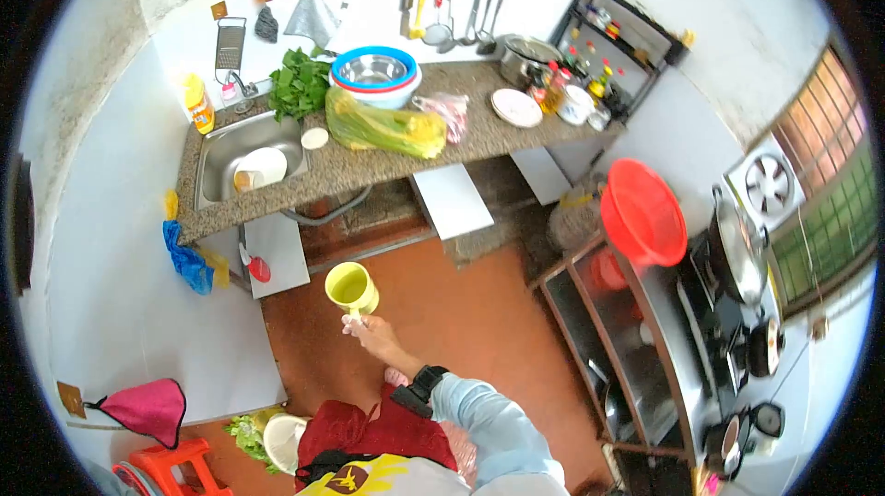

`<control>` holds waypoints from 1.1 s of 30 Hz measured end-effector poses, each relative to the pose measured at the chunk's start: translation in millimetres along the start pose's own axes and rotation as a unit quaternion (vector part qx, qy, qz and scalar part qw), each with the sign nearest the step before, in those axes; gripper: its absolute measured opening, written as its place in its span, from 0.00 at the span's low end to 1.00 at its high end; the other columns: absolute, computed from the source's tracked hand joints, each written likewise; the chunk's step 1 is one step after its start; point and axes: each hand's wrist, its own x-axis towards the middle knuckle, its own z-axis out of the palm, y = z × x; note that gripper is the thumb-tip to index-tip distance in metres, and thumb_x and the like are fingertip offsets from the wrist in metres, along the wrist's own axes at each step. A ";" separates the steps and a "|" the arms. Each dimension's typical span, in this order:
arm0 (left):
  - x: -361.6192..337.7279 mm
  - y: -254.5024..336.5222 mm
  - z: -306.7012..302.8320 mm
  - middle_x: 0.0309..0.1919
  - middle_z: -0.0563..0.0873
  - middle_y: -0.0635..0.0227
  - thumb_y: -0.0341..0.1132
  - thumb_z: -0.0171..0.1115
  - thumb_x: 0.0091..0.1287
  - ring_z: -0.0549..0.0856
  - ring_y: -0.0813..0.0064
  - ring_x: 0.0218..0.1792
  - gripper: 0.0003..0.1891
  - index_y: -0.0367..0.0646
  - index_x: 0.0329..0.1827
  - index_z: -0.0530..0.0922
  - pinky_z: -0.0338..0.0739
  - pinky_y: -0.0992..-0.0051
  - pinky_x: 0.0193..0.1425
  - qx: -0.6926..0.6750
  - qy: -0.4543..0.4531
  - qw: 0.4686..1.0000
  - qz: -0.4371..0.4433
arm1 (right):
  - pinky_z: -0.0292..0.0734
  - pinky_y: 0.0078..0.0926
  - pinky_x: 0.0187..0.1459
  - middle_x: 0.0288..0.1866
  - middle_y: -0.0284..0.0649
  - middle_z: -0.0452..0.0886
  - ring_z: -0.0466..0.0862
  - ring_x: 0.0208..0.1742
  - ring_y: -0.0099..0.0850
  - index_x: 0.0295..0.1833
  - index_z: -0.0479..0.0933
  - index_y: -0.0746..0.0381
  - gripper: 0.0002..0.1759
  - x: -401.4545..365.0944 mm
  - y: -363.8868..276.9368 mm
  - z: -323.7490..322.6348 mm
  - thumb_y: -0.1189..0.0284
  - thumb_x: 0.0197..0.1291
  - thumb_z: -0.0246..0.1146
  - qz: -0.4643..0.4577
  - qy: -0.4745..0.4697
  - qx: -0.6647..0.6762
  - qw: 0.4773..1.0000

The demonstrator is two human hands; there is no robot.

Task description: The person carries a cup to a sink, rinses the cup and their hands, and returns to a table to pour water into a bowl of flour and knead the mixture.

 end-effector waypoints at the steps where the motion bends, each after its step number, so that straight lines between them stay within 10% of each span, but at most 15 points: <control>1: 10.5 11.8 -1.1 0.39 0.78 0.63 0.39 0.51 0.67 0.79 0.65 0.34 0.13 0.39 0.44 0.75 0.75 0.74 0.37 -0.006 0.020 1.000 0.007 | 0.70 0.17 0.31 0.31 0.31 0.83 0.77 0.29 0.17 0.41 0.81 0.61 0.19 21.1 2.6 1.5 0.55 0.66 0.56 -0.016 -0.016 -0.003 1.000; 12: 138.9 139.3 -88.0 0.36 0.79 0.63 0.38 0.52 0.66 0.79 0.65 0.31 0.12 0.39 0.42 0.77 0.75 0.74 0.35 -0.022 0.304 0.930 0.206 | 0.66 0.13 0.27 0.35 0.29 0.81 0.70 0.27 0.14 0.50 0.78 0.62 0.17 191.0 -110.0 47.5 0.60 0.67 0.55 -0.046 -0.183 0.026 0.982; 25: 212.9 298.1 -279.3 0.33 0.81 0.63 0.36 0.53 0.65 0.80 0.65 0.28 0.11 0.38 0.39 0.79 0.75 0.75 0.32 0.070 0.599 0.577 0.551 | 0.60 0.13 0.22 0.27 0.27 0.75 0.66 0.21 0.15 0.36 0.78 0.63 0.20 414.1 -225.0 103.7 0.55 0.65 0.57 -0.079 -0.148 -0.048 0.985; 29: 313.9 294.6 -297.9 0.32 0.82 0.64 0.36 0.53 0.65 0.80 0.66 0.27 0.11 0.38 0.38 0.80 0.75 0.75 0.31 0.125 0.534 0.675 0.494 | 0.61 0.14 0.23 0.26 0.27 0.74 0.66 0.21 0.15 0.35 0.78 0.62 0.21 455.2 -234.2 111.5 0.54 0.64 0.58 -0.036 -0.167 -0.066 0.983; 30: 346.2 307.4 -294.7 0.43 0.76 0.67 0.35 0.56 0.67 0.77 0.77 0.36 0.11 0.38 0.45 0.77 0.74 0.78 0.35 -0.027 0.401 0.833 0.380 | 0.61 0.14 0.23 0.25 0.26 0.73 0.66 0.21 0.15 0.35 0.78 0.62 0.21 458.9 -234.2 114.7 0.53 0.64 0.58 -0.043 -0.167 -0.077 0.982; 33: 448.0 322.8 -260.8 0.25 0.76 0.78 0.29 0.55 0.67 0.74 0.87 0.25 0.08 0.40 0.46 0.79 0.70 0.82 0.28 -0.115 0.200 0.943 0.239 | 0.61 0.15 0.21 0.24 0.26 0.72 0.67 0.21 0.16 0.34 0.77 0.62 0.23 473.8 -247.6 121.9 0.52 0.65 0.56 0.021 -0.209 -0.088 0.974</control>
